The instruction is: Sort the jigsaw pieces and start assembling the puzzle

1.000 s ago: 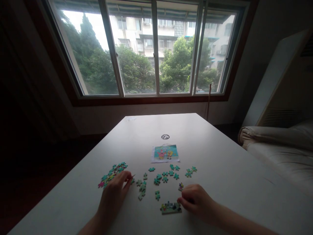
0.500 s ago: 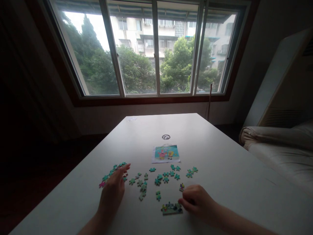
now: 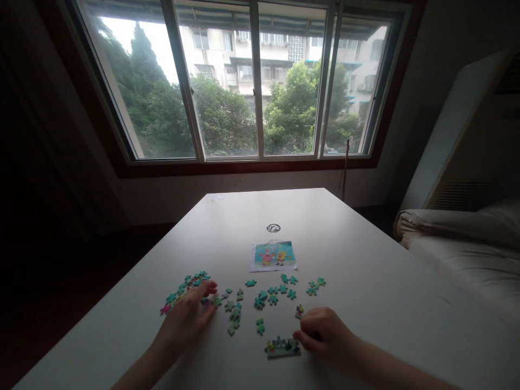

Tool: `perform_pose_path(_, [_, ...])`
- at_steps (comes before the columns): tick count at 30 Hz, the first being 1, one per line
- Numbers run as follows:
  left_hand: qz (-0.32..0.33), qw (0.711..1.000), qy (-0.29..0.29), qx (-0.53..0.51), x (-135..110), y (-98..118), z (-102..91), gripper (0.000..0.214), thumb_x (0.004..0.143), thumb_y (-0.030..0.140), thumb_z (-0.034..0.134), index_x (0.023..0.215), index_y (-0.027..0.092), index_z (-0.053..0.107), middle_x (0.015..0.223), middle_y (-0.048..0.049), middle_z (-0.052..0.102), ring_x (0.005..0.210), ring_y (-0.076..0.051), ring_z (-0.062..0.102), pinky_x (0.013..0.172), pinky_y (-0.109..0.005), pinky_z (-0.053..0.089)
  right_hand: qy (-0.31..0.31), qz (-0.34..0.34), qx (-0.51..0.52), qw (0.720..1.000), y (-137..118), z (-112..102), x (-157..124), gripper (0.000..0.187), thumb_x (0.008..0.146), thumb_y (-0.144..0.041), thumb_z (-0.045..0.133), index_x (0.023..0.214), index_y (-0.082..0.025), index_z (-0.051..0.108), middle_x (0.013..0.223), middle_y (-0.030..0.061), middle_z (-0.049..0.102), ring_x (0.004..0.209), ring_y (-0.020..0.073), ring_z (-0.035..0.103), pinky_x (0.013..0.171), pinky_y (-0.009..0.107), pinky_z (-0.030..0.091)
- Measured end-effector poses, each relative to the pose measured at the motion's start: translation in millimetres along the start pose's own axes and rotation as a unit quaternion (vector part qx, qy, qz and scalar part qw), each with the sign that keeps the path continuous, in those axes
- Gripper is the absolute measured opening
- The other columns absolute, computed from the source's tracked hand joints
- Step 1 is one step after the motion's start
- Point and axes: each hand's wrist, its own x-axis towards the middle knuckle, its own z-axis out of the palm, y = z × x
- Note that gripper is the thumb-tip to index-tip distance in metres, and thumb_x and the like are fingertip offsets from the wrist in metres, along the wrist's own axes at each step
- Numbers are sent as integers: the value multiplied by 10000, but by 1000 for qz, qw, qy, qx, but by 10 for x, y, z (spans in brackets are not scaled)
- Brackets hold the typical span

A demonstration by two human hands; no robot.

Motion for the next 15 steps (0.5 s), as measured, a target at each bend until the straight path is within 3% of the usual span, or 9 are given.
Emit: perform_pose_path(15, [-22,984,-176,-30,48,30,-109,199,702,219,488,879,186,573,833,-18,637,781,-189,574,717,-283,433,-3,5,-7,1000,23,13,2,365,808,-285,448,510,-171,270,492,-51,280,470,82,275,491,224,200])
